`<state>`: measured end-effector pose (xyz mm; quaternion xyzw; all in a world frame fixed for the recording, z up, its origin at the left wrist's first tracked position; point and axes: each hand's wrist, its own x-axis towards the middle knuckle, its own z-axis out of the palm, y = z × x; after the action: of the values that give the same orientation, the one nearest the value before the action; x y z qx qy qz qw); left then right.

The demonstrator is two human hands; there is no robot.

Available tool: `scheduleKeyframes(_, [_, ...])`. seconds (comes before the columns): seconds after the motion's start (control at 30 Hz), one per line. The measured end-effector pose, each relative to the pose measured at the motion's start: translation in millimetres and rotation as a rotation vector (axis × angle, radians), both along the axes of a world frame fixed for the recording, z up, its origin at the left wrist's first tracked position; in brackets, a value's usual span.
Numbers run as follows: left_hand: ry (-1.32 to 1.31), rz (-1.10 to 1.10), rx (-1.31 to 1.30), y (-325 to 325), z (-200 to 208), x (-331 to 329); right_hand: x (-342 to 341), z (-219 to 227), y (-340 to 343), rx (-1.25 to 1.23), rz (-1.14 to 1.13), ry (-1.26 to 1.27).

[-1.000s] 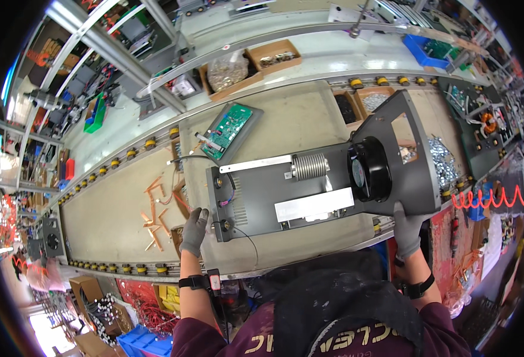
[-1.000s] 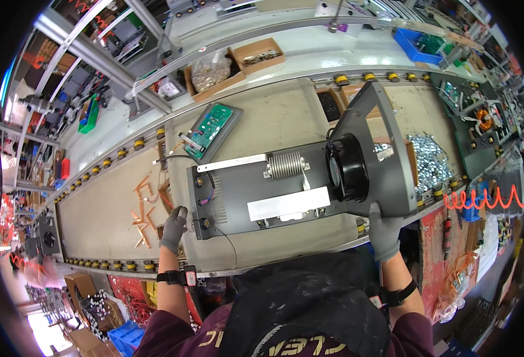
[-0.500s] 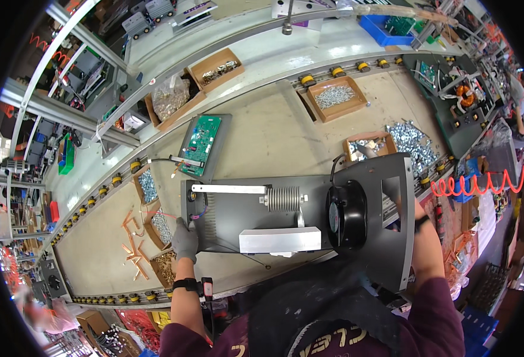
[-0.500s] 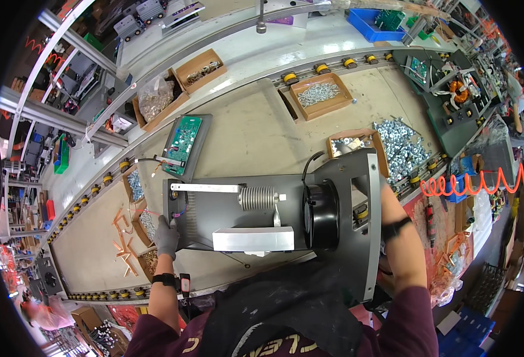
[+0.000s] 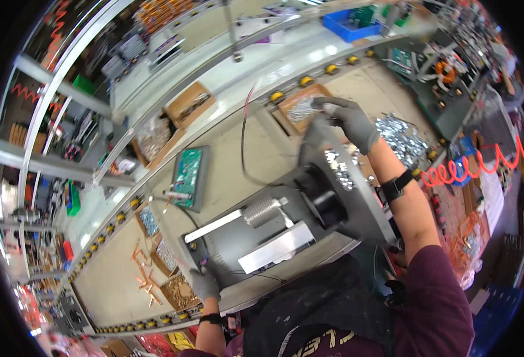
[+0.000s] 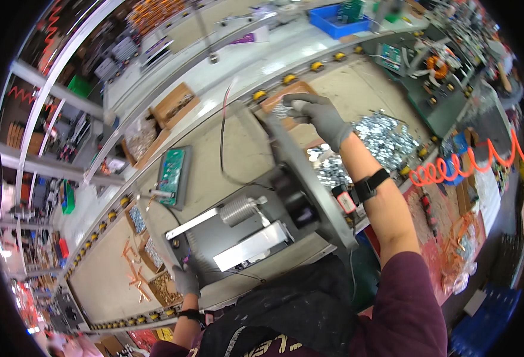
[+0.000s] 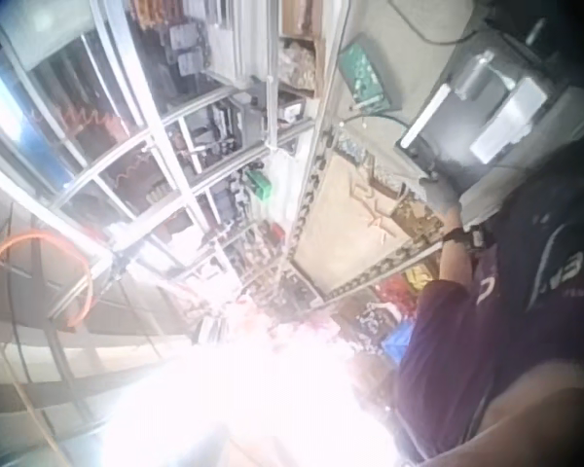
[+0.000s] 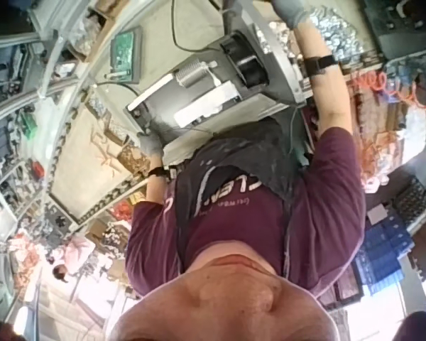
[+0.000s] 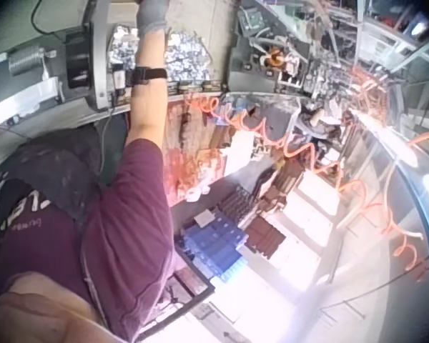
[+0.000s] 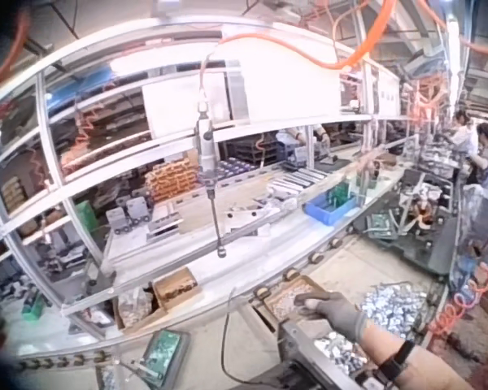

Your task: The worker is assembling an electronic chassis, attaching copper bars and wiring using a pneumatic screwdriver at a factory workstation.

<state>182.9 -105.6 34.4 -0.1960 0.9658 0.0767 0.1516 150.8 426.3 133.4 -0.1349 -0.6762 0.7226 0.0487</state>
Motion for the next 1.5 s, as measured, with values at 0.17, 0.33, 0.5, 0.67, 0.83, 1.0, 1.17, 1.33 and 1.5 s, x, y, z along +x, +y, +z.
scheduleKeyframes(0.17, [-0.045, -0.355, -0.108, -58.2, -134.1, 39.8, 170.6, -8.4, 46.2, -0.063, -0.45, -0.162])
scheduleKeyframes(0.33, [0.366, -0.752, -0.339, -54.7, -236.1, -17.0, 332.0, -21.3, 102.9, -0.176, -0.529, -0.263])
scheduleKeyframes(0.5, [0.324, -0.747, -0.207, 66.4, -207.6, -66.6, 474.2, -20.9, 268.2, 0.35, -1.21, -0.357])
scheduleKeyframes(0.67, [0.284, -0.554, -0.104, 121.2, -184.2, -45.3, 480.0, -45.0, 447.7, 0.936, -1.211, -0.648])
scheduleKeyframes(0.83, [0.211, -0.406, 0.113, 166.7, -204.2, -28.1, 582.6, -96.3, 601.3, 1.253, -0.986, -1.1])
scheduleKeyframes(1.0, [0.177, -0.168, 0.11, 9.7, -138.3, 19.2, 492.8, -49.3, 529.1, 1.382, -1.306, -0.653])
scheduleKeyframes(1.17, [0.151, 0.122, 0.185, 95.7, -132.0, 52.4, 487.7, -10.8, 485.5, 1.471, -1.309, -0.2])
scheduleKeyframes(1.33, [0.151, 0.148, 0.232, 99.0, -120.1, 43.1, 479.3, -64.9, 512.8, 0.363, -1.431, -0.119])
scheduleKeyframes(1.5, [0.103, 0.103, 0.251, 96.9, -109.8, 48.8, 476.9, -106.2, 547.0, -0.194, -1.547, -0.181])
